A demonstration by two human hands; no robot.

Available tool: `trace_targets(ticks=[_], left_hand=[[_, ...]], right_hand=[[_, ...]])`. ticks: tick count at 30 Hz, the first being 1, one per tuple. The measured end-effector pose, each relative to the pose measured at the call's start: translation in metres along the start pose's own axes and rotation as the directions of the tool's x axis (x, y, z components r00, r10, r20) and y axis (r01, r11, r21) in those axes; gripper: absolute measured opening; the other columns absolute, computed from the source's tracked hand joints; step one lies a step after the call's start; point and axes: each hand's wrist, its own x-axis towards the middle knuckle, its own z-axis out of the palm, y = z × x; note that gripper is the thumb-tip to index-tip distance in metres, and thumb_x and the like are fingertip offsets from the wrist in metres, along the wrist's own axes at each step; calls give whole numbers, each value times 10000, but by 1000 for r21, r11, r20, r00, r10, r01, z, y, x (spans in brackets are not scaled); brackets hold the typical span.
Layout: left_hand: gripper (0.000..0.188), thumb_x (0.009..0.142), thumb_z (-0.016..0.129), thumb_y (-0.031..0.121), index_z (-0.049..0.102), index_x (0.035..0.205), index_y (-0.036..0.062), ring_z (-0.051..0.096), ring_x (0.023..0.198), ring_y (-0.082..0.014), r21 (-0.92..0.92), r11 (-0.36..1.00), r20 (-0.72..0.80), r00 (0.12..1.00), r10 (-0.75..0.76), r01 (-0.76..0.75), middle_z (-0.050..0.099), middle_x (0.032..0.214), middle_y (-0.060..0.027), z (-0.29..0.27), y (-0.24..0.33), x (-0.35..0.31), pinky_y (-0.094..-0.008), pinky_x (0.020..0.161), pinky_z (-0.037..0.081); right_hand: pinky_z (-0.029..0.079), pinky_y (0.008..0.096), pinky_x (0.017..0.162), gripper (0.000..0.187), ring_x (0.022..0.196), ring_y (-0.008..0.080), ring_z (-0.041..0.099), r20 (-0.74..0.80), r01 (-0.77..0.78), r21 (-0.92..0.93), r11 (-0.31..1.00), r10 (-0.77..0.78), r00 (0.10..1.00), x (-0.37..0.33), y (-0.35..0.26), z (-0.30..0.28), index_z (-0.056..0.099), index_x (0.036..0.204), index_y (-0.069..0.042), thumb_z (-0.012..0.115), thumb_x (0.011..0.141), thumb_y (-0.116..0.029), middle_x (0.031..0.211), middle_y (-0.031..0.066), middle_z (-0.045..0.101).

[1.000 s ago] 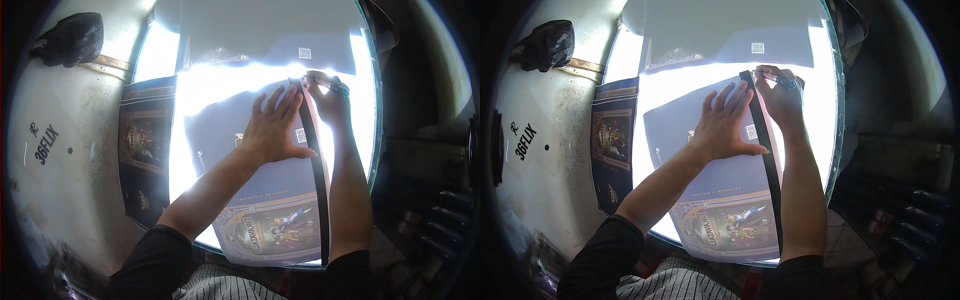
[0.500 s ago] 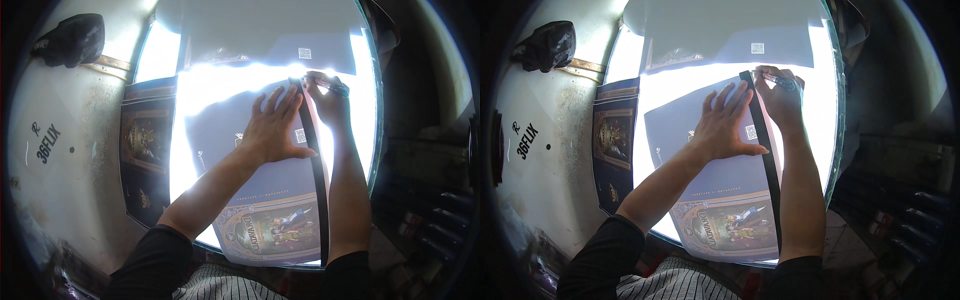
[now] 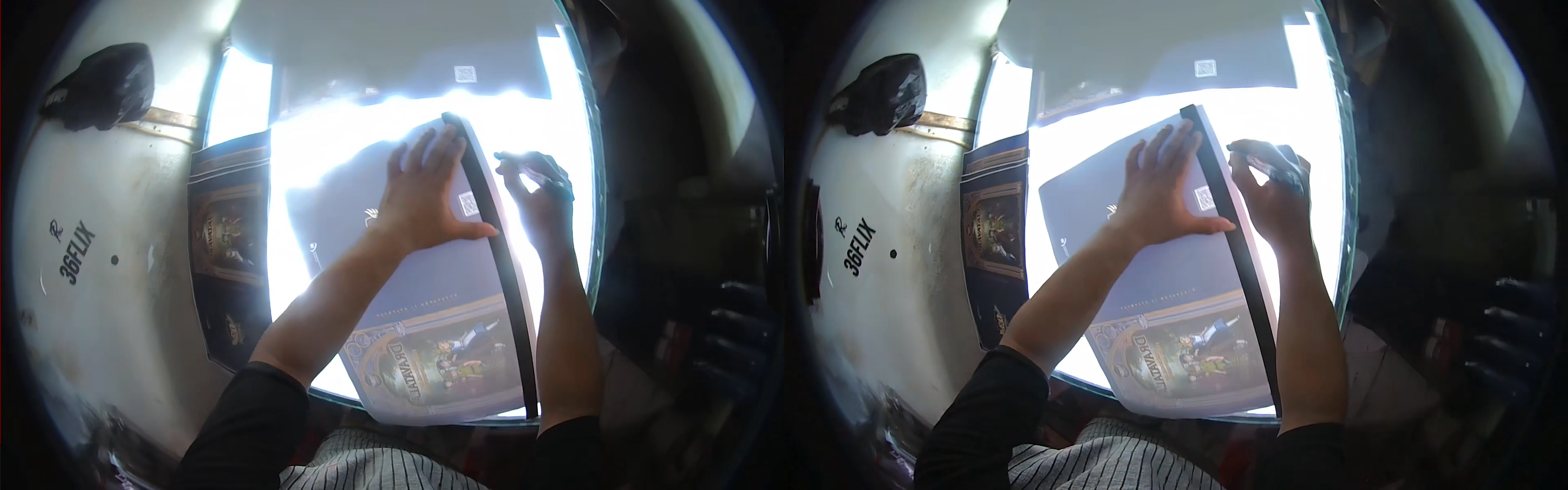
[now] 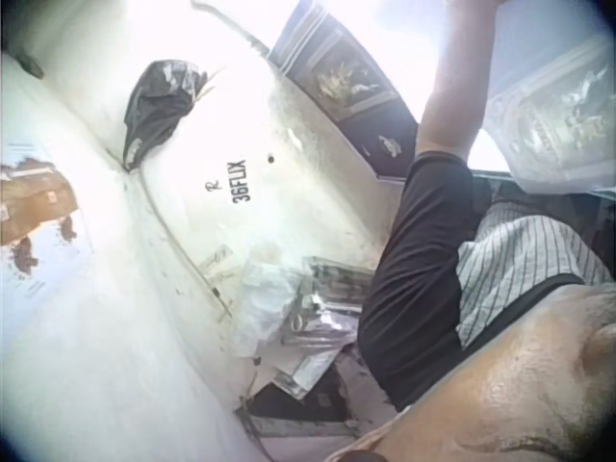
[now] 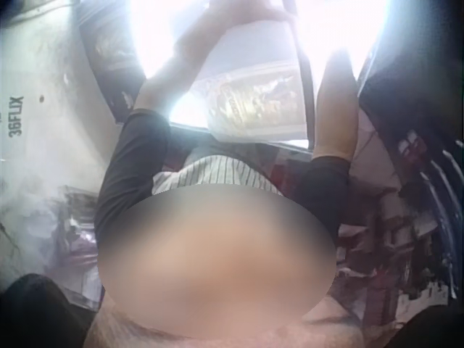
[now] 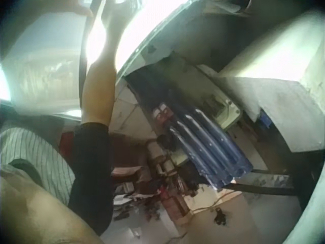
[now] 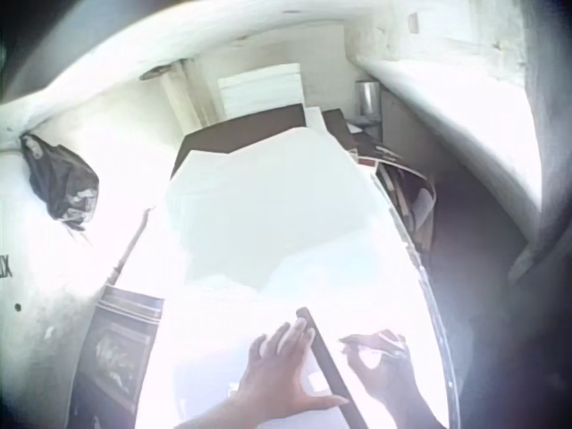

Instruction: The person aligns a ruler on printed sheets on a light table and marks them with a pen, moving the sheets and the ruler between markings.

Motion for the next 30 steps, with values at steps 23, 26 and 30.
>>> trace_targets(ticks=[23,26,30], left_hand=[[1071,775,738,565,199,1560,75,181,1489,-386,70,997,216,975,-44,29,226,1595,-215,-1,15,16,-531,1204,178],[1060,783,735,550,193,1562,77,193,1486,-386,51,997,229,972,-60,49,222,1595,-219,-3,24,14,-531,1203,187],[547,770,792,258,493,1180,52,602,998,-285,-99,968,-15,973,231,-231,573,1065,-131,-3,27,12,-425,869,515]], right_hand=[[426,361,838,424,897,205,608,-310,-323,-184,928,257,915,-377,-49,-104,641,1057,-119,793,690,28,990,20,691],[423,356,845,433,895,202,610,-337,-329,-130,935,270,902,-378,-47,-104,647,1064,-113,794,683,32,985,22,691],[421,352,846,445,894,201,610,-350,-320,-143,936,255,901,-379,-45,-102,653,1063,-113,795,669,36,978,19,688]])
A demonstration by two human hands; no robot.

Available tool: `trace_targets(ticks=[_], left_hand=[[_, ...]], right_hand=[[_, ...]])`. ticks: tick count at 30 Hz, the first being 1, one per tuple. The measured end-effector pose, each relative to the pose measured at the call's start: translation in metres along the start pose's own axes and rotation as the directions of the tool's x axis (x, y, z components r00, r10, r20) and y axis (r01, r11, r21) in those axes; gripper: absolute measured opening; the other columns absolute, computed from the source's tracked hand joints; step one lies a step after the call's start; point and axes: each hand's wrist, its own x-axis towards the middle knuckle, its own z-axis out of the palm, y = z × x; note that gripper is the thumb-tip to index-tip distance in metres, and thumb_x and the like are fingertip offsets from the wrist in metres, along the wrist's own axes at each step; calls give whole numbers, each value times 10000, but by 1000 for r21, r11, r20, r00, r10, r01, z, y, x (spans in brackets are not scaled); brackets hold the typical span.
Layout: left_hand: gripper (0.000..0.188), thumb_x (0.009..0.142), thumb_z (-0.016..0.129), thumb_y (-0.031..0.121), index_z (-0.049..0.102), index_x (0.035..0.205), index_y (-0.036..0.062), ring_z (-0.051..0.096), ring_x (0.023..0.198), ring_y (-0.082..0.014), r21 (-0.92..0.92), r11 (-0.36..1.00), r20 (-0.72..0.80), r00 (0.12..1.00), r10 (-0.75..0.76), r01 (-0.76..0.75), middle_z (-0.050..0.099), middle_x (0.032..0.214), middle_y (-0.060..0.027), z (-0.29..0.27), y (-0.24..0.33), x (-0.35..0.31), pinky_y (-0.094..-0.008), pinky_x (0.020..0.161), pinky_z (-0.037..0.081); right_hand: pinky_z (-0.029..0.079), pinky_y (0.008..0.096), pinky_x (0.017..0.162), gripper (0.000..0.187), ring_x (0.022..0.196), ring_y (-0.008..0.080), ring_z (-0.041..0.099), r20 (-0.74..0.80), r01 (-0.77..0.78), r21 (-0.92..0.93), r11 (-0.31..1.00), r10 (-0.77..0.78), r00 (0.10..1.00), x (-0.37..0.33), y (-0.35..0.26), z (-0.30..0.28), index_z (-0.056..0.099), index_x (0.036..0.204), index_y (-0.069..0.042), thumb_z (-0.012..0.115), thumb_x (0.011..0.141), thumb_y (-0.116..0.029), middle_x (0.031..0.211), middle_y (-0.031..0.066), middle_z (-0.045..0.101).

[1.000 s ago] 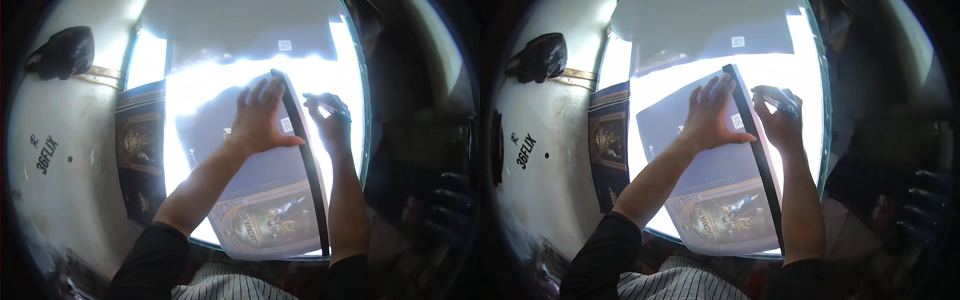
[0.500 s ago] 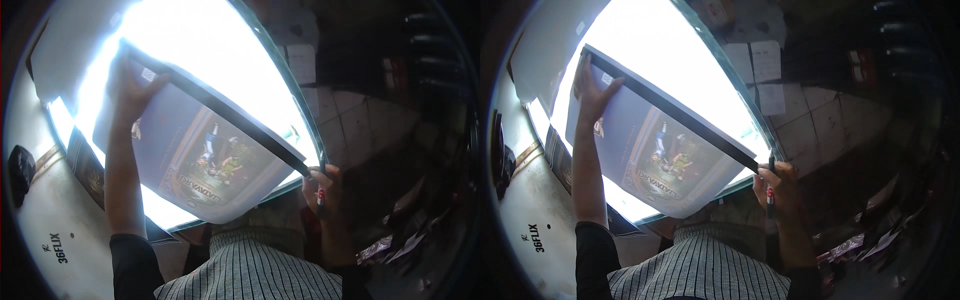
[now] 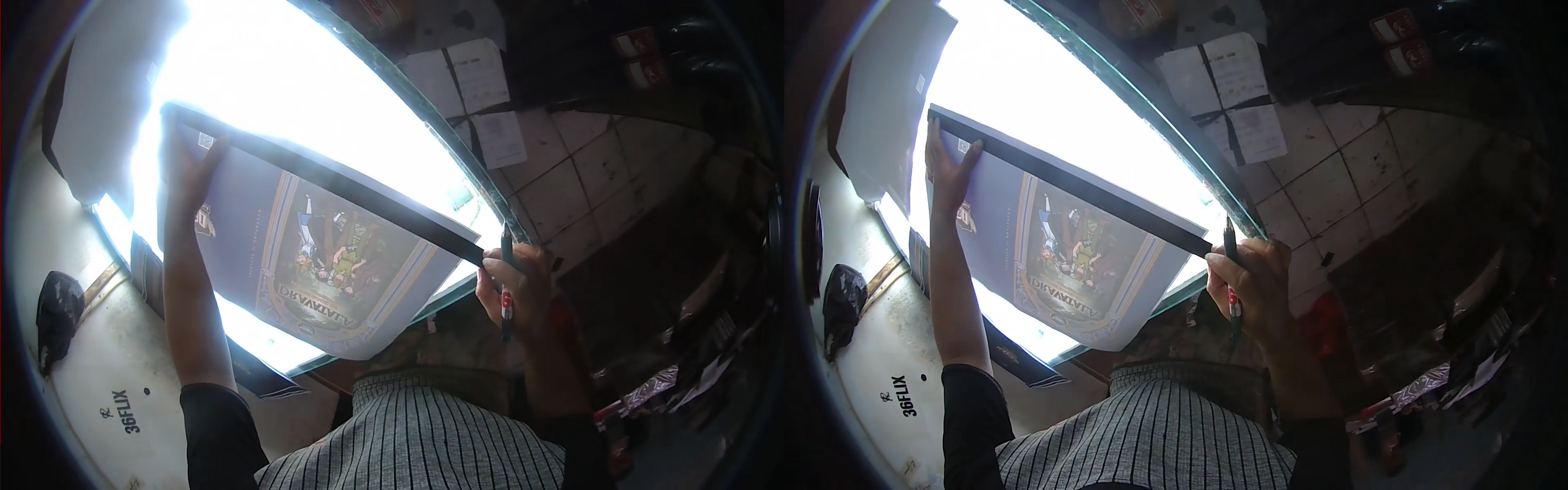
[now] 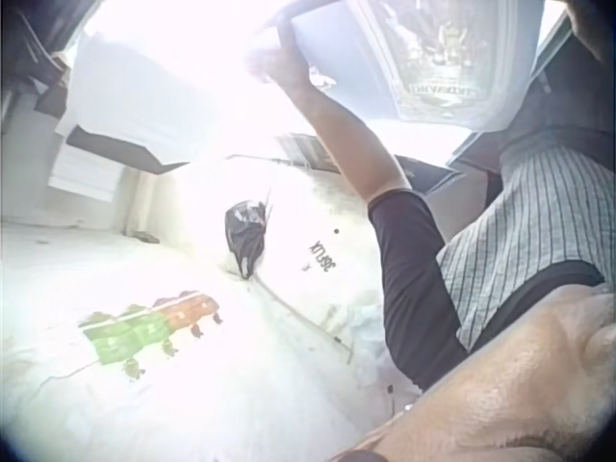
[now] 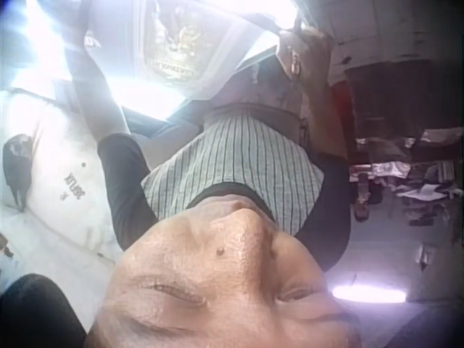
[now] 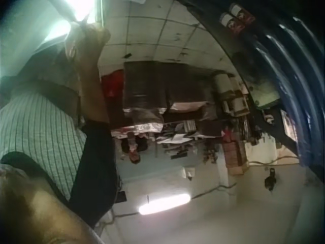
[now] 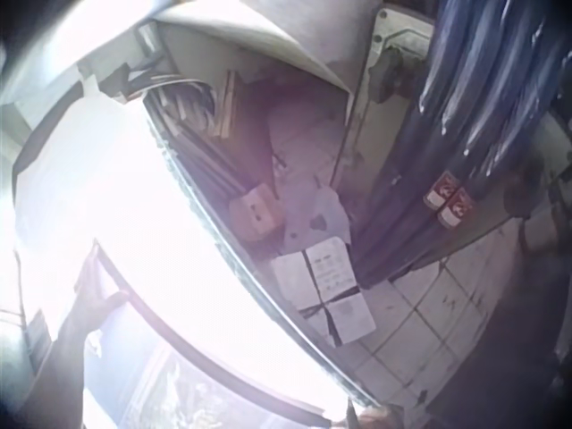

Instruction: The person aligns a ruler on printed sheets on a light table and marks them with a pen, moving the sheets and the ruler between markings.

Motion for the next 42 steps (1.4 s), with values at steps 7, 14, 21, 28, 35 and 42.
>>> trace_targets(ticks=[7,14,21,28,35,42], left_hand=[[1050,798,726,553,182,1562,82,225,1471,-407,126,963,206,943,-262,240,230,1582,-236,2,-20,0,-543,1188,235],[1035,812,715,548,177,1565,85,212,1477,-407,122,970,205,951,-231,209,212,1589,-238,1,-22,0,-541,1192,220],[557,772,767,236,475,1203,39,605,987,-293,12,1000,1,1000,11,-11,577,1053,-139,5,1,1,-436,867,511],[1065,794,723,592,209,1552,51,223,1475,-406,105,963,211,941,-264,247,257,1571,-251,-7,-8,2,-536,1192,217],[707,709,882,370,558,1249,49,510,1212,-348,213,975,-196,974,110,-67,581,1245,-164,25,82,-67,-498,993,428],[960,735,712,719,411,1324,23,365,1312,-381,99,993,-10,998,67,-65,402,1357,-200,71,172,-121,-593,1084,228]], right_hand=[[405,353,850,486,890,192,602,18,24,17,1000,-24,1000,0,4,0,674,1042,-131,813,607,33,993,1,681],[393,358,846,503,909,189,591,52,58,29,998,-59,997,-7,10,1,682,1050,-150,839,594,-6,1029,1,685],[382,346,838,487,905,169,582,43,99,53,994,-102,994,-9,15,-1,687,1050,-189,844,615,-39,1064,-12,675],[373,354,844,469,917,156,572,87,145,-14,989,-143,986,-6,16,-2,677,1049,-223,839,631,-84,1020,-41,650],[367,370,851,450,916,154,570,119,152,-19,988,-149,982,-10,20,-6,674,1054,-241,829,653,-109,1034,-46,636],[369,370,844,457,922,162,566,158,159,-36,987,-151,976,-5,15,-8,684,1084,-233,834,667,-124,1063,-48,632]])
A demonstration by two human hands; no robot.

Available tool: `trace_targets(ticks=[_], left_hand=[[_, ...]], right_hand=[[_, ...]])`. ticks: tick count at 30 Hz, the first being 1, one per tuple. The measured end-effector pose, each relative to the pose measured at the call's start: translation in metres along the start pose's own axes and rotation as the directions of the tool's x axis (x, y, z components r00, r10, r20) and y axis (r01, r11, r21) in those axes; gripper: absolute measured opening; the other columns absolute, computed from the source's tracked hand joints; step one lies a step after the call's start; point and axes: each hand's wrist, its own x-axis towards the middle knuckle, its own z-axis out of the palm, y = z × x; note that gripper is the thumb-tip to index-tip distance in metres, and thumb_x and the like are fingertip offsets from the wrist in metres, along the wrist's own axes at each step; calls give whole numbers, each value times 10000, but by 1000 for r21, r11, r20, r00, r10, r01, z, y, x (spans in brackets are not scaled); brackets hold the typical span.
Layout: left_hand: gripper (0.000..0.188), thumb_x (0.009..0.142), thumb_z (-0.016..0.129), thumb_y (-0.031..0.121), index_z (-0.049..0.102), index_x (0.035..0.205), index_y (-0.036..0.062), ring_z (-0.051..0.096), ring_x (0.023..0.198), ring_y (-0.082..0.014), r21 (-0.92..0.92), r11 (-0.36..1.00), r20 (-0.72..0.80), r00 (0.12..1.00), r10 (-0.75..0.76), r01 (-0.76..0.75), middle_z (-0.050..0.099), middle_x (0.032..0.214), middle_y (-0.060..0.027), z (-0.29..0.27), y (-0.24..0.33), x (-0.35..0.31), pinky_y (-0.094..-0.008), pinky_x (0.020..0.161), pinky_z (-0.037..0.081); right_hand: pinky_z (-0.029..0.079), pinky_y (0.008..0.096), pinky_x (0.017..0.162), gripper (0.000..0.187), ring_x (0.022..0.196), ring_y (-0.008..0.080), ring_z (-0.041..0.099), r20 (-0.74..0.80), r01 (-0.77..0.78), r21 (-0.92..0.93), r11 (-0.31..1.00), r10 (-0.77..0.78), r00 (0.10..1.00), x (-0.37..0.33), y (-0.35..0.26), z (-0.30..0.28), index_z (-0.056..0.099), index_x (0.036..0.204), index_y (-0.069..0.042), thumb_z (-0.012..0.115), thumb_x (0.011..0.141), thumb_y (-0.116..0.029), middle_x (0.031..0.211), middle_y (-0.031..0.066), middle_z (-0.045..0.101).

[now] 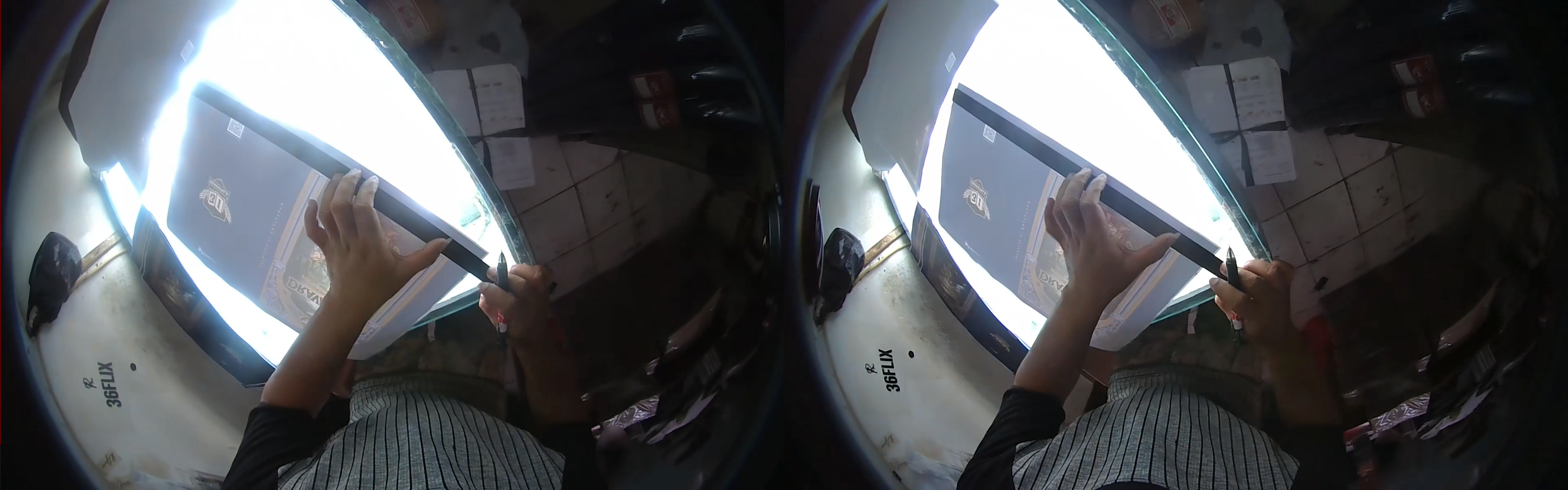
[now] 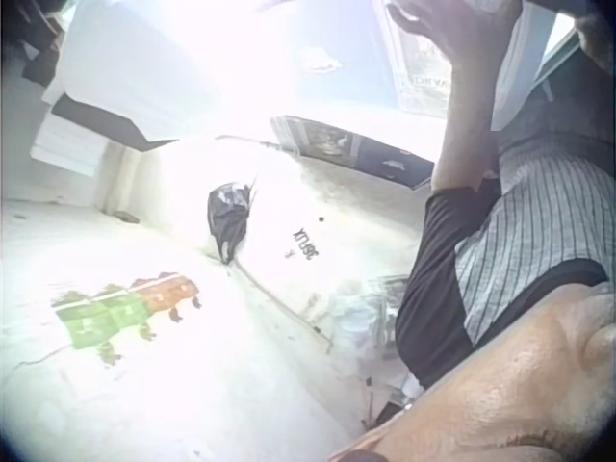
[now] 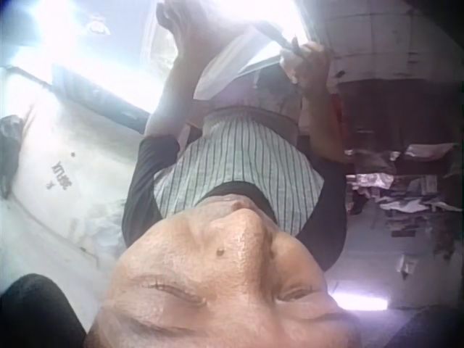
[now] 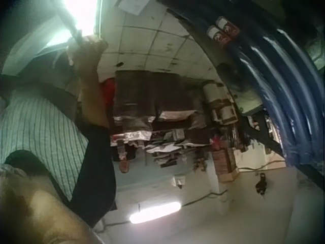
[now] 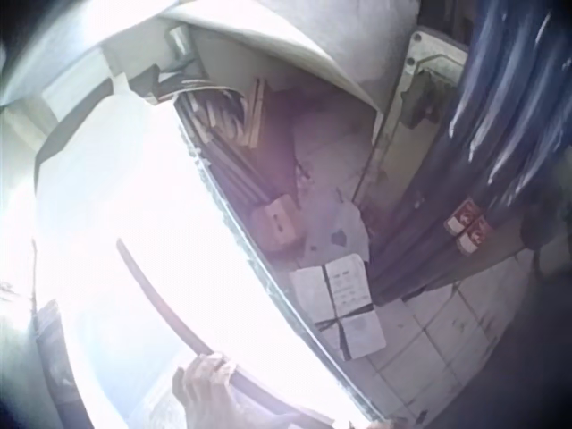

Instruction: The person aligns a ruler on printed sheets on a light table and marks them with a pen, moving the sheets and the ruler between markings.

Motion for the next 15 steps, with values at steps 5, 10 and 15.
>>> trace_targets(ticks=[5,10,15], left_hand=[[1105,701,694,778,299,1392,11,309,1362,-408,18,1000,6,1000,3,-3,341,1391,-221,9,-1,-4,-663,1121,155],[1160,678,715,778,271,1417,2,259,1410,-455,-42,999,-10,1000,-19,18,304,1457,-259,10,-3,-6,-692,1124,158],[1165,678,717,777,264,1420,1,219,1434,-480,-47,998,15,999,-35,36,274,1491,-286,12,-4,-6,-695,1132,155]], right_hand=[[390,364,818,396,932,169,565,132,-151,21,988,147,980,15,-3,-22,685,1102,-209,829,739,-146,1015,-14,648],[479,350,730,215,864,184,577,120,-196,334,922,164,979,42,5,-28,619,1081,-52,702,886,-84,944,75,639],[479,326,743,179,805,195,604,154,-248,397,884,202,967,45,10,-15,596,972,-37,706,834,-7,836,80,645]])
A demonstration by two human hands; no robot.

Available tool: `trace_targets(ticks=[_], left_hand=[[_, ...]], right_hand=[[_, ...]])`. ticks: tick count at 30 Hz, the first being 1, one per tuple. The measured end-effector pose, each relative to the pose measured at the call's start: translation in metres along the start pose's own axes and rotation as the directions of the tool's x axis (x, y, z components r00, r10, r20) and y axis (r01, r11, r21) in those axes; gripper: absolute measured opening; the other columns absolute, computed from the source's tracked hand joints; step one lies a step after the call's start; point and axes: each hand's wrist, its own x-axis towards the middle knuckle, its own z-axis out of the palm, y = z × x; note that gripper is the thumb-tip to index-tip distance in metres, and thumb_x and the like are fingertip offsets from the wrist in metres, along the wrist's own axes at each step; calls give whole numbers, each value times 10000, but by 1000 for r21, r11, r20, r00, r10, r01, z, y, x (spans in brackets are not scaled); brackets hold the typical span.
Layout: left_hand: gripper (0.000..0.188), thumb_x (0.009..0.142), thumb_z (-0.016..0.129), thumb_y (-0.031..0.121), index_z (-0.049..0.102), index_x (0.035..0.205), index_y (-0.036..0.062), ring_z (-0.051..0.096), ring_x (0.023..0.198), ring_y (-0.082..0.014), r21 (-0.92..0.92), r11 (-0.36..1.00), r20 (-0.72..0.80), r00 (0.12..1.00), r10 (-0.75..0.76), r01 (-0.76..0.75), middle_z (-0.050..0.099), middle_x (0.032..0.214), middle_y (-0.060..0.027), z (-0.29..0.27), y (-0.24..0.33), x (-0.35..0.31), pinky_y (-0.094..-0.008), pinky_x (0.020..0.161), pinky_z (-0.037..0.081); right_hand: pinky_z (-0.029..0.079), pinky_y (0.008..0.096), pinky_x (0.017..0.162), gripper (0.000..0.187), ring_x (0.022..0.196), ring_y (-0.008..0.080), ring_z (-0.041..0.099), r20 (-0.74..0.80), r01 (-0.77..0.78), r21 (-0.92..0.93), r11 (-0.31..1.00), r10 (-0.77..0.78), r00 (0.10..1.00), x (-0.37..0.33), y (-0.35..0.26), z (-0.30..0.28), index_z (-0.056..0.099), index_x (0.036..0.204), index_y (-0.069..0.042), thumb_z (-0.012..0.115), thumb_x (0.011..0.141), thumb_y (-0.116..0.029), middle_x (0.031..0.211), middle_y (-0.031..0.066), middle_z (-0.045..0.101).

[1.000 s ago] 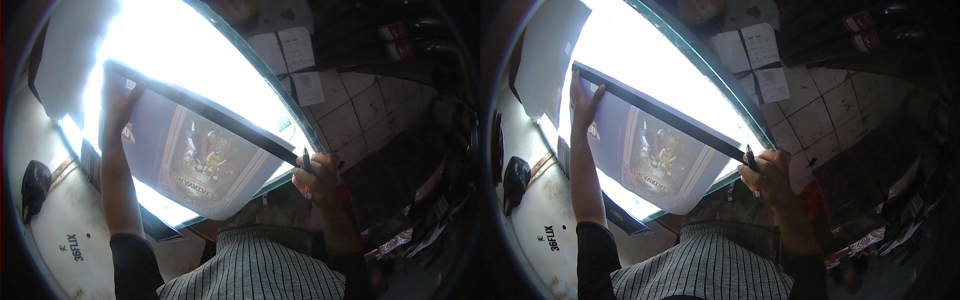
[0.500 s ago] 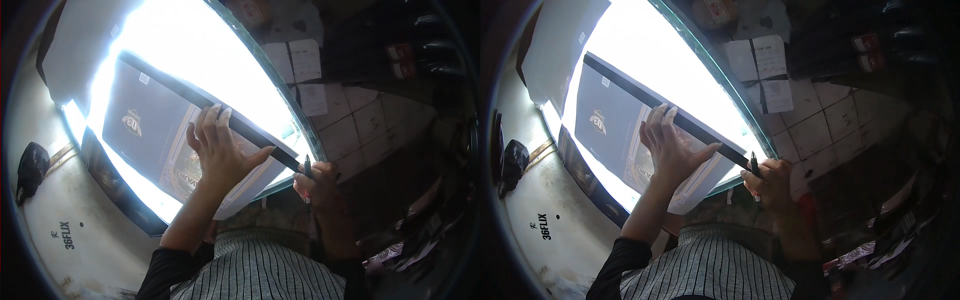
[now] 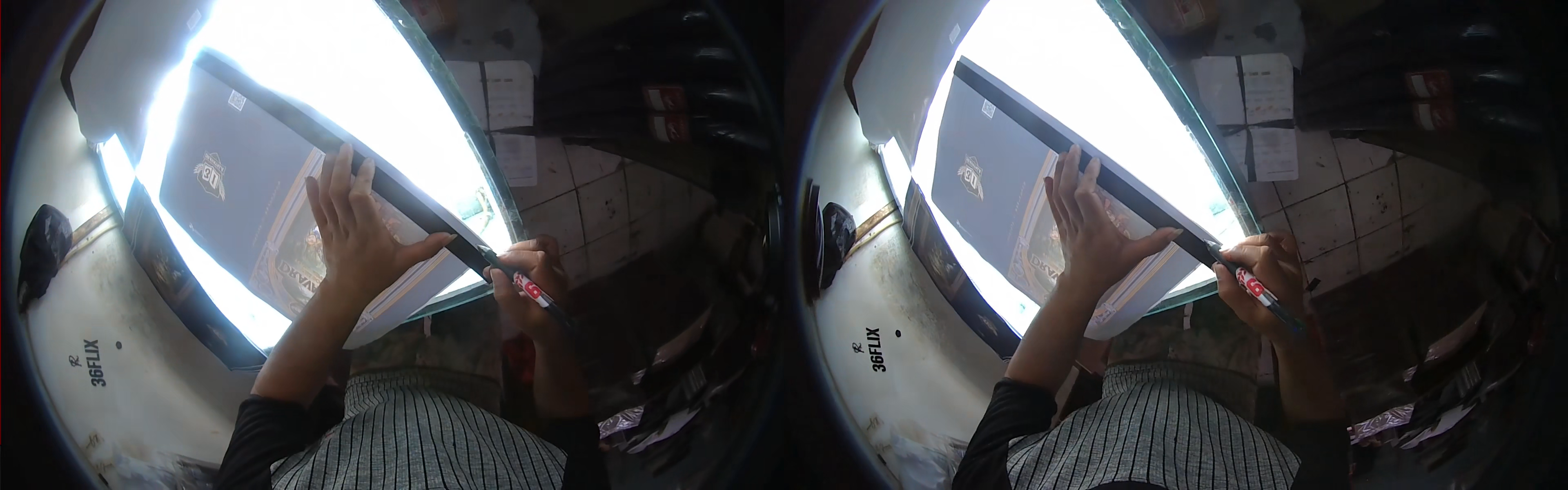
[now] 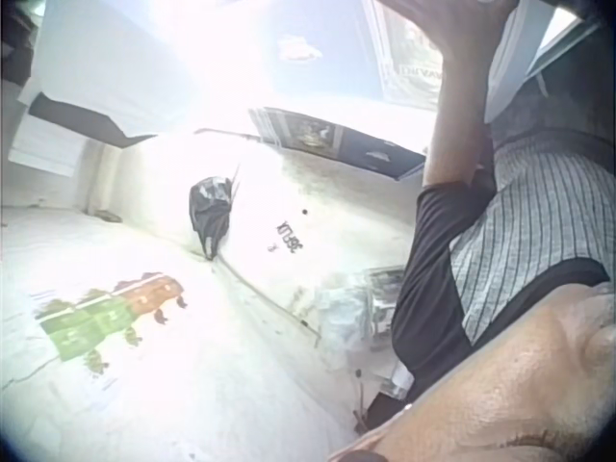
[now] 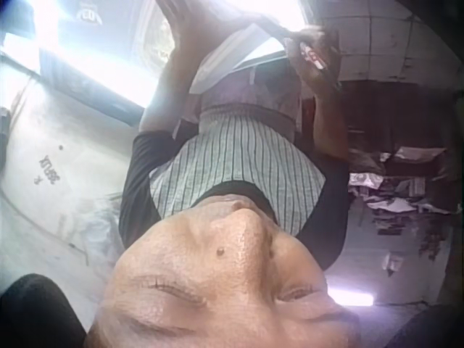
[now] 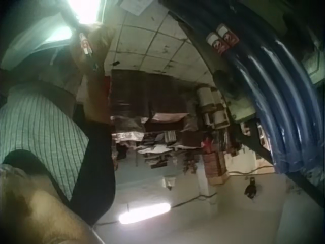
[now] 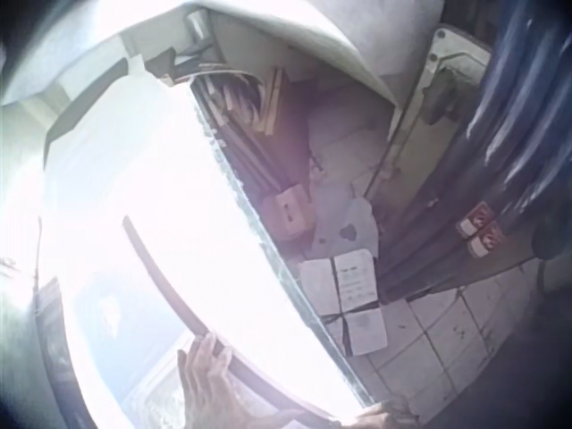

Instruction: The person aligns a ruler on printed sheets on a light table and marks them with a pen, moving the sheets and the ruler between markings.

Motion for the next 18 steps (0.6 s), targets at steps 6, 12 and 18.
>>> trace_targets(ticks=[6,12,18], left_hand=[[1128,693,659,818,316,1381,-8,244,1430,-475,-4,1000,-44,999,-16,16,304,1479,-289,1,-3,-2,-698,1130,167],[1155,671,712,792,286,1400,3,195,1448,-489,-4,1000,-15,1000,-21,21,273,1499,-285,4,0,-1,-691,1142,141],[1173,642,756,766,295,1410,9,184,1459,-489,-53,997,-14,998,-65,64,280,1507,-267,-6,-4,-3,-688,1142,151]], right_hand=[[424,355,906,185,801,200,686,29,35,-97,995,-32,999,6,-1,3,632,908,-53,758,773,-59,844,76,707],[409,353,923,160,796,192,677,26,-33,-69,997,35,999,5,1,-6,639,874,-54,751,760,-61,837,71,707],[404,367,896,149,795,196,671,71,101,-102,990,-94,993,34,-12,7,645,856,-54,750,751,-61,819,65,697]])
